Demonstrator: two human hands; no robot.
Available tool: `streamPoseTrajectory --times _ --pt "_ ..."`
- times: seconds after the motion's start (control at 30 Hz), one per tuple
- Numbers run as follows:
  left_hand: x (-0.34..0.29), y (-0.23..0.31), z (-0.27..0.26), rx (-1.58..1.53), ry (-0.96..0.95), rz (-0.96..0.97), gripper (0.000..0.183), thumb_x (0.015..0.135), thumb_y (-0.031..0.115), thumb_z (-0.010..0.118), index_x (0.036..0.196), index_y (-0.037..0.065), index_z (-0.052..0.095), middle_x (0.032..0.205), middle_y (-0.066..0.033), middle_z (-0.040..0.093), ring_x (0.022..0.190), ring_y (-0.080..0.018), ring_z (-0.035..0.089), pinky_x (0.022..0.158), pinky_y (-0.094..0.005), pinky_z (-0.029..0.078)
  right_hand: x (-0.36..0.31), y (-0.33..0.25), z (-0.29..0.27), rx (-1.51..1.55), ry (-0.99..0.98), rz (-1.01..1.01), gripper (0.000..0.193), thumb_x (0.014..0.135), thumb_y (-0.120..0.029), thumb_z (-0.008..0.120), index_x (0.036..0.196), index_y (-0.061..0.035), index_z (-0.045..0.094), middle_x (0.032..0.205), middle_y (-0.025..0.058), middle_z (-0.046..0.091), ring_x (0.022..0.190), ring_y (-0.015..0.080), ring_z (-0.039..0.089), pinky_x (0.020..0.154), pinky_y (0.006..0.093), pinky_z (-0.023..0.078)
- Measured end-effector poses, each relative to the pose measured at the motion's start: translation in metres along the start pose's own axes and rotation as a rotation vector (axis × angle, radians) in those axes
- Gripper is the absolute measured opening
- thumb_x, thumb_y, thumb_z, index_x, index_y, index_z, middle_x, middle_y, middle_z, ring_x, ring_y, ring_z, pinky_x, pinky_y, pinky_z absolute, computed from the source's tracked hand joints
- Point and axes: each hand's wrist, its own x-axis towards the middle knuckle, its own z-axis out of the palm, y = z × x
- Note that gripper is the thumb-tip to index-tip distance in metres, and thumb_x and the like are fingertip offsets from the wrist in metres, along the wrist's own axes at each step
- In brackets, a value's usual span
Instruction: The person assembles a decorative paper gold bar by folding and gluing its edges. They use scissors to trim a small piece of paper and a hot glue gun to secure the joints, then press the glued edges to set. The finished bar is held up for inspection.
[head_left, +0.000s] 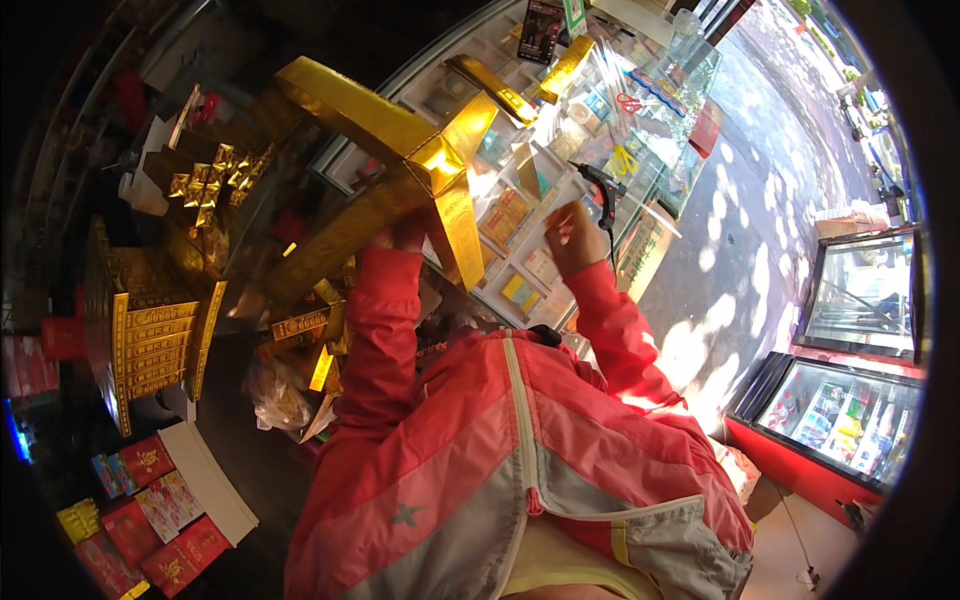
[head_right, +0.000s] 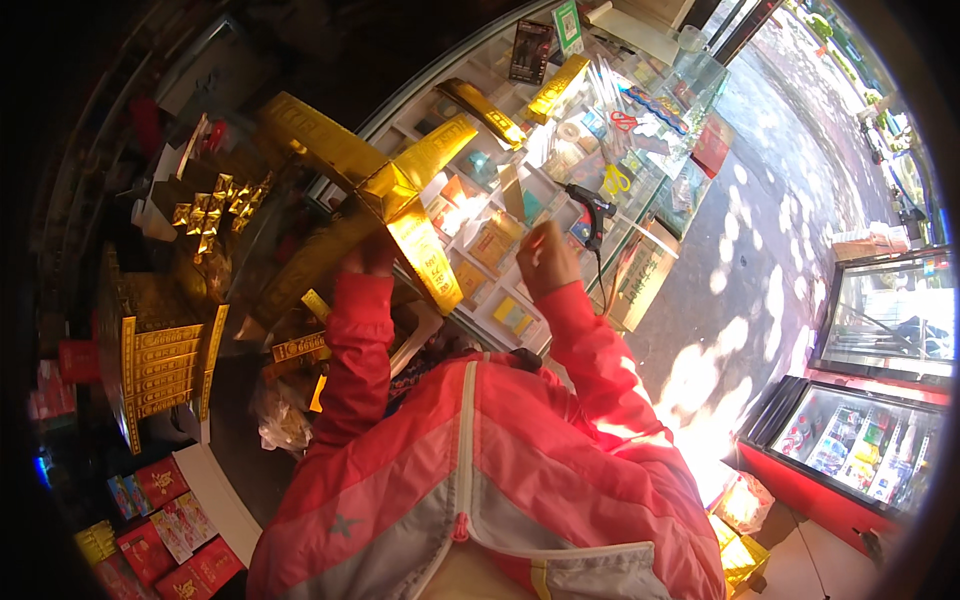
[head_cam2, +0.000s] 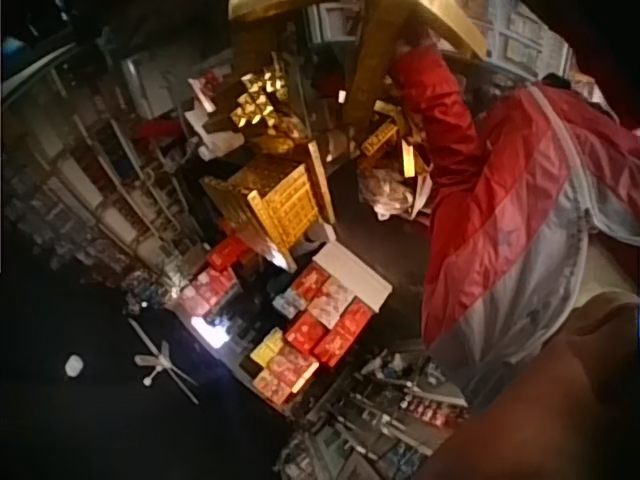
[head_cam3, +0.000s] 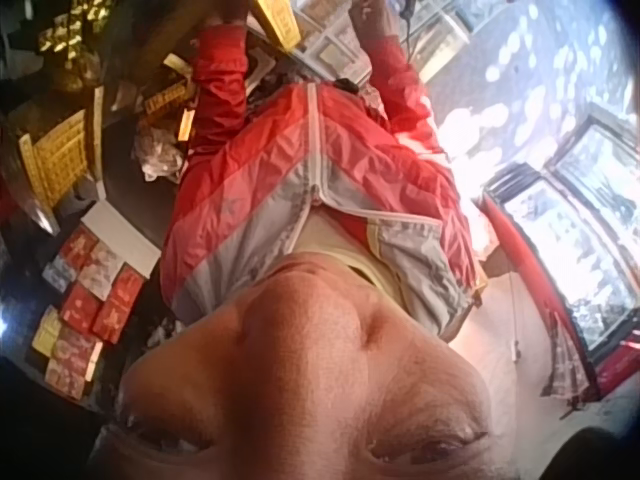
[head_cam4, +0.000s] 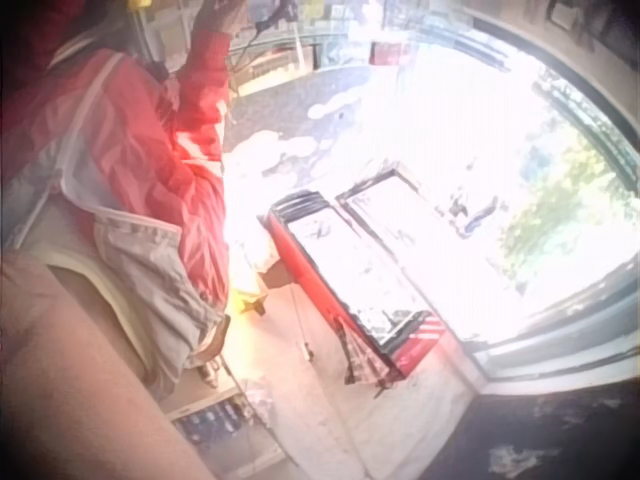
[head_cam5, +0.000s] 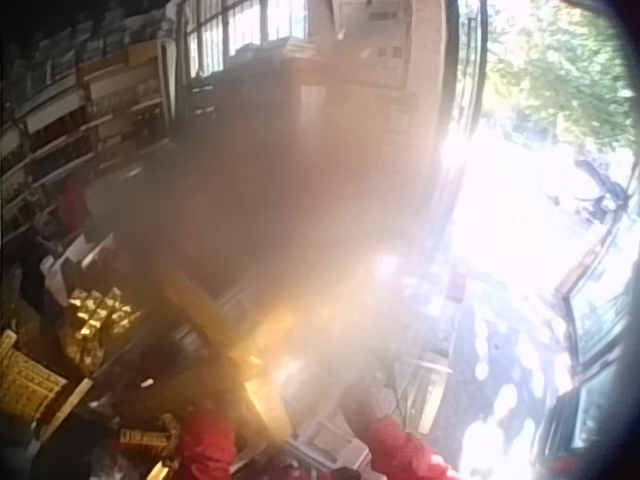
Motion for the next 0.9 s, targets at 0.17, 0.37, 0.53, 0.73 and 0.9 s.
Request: streamPoseTrajectory --times 0.17,0.37,0.53,0.73,0.9 --pt "0.007 -0.016 0.015 -0.034 -0.18 -0.105 0.052 0.095 0.044 0.055 0.13 0.006 0.057 0.136 -0.0115 0.057 0.125 -0.0287 0.049 0.112 -0.0478 0.031 0.028 -0.104 -0.039 0.012 0.129 -0.277 0.018 0.088 0.0 0.059 0.099 -0.0051 0.045 0.083 0.0081 0.057 0.064 0.0128 0.052 0.061 0.027 0.046" --pt "0.016 -0.032 0.024 -0.186 -0.223 -0.228 0.057 0.095 0.048 0.053 0.134 0.006 0.053 0.139 -0.0128 0.053 0.127 -0.0298 0.047 0.112 -0.0488 0.031 0.026 -0.176 -0.03 -0.057 0.087 -0.258 0.036 0.082 -0.02 0.076 0.099 -0.0053 0.048 0.088 0.0099 0.057 0.07 0.0248 0.059 0.064 0.0335 0.047" --pt "0.016 -0.032 0.017 -0.247 -0.2 -0.276 0.059 0.096 0.049 0.052 0.136 0.006 0.051 0.141 -0.0135 0.051 0.127 -0.0306 0.046 0.112 -0.0492 0.03 0.024 -0.18 -0.025 -0.049 0.079 -0.292 0.036 0.085 -0.026 0.075 0.101 -0.0052 0.05 0.095 0.011 0.054 0.069 0.0264 0.062 0.059 0.0361 0.048" --pt "0.014 -0.023 -0.002 -0.378 -0.13 -0.288 0.061 0.096 0.051 0.05 0.138 0.006 0.048 0.143 -0.0143 0.048 0.128 -0.0316 0.046 0.112 -0.0497 0.03 0.023 -0.176 -0.033 0.076 0.022 -0.368 0.018 0.089 -0.014 0.068 0.102 -0.0077 0.057 0.1 0.0111 0.054 0.07 0.0274 0.065 0.061 0.0373 0.051" --pt "0.013 -0.024 0.003 -0.428 -0.143 -0.329 0.063 0.097 0.052 0.049 0.14 0.006 0.046 0.145 -0.0149 0.046 0.129 -0.0324 0.045 0.113 -0.0502 0.03 0.026 -0.178 -0.047 0.055 -0.083 -0.42 0.021 0.089 -0.009 0.067 0.109 -0.0068 0.06 0.104 0.0114 0.056 0.074 0.0248 0.066 0.065 0.035 0.052"
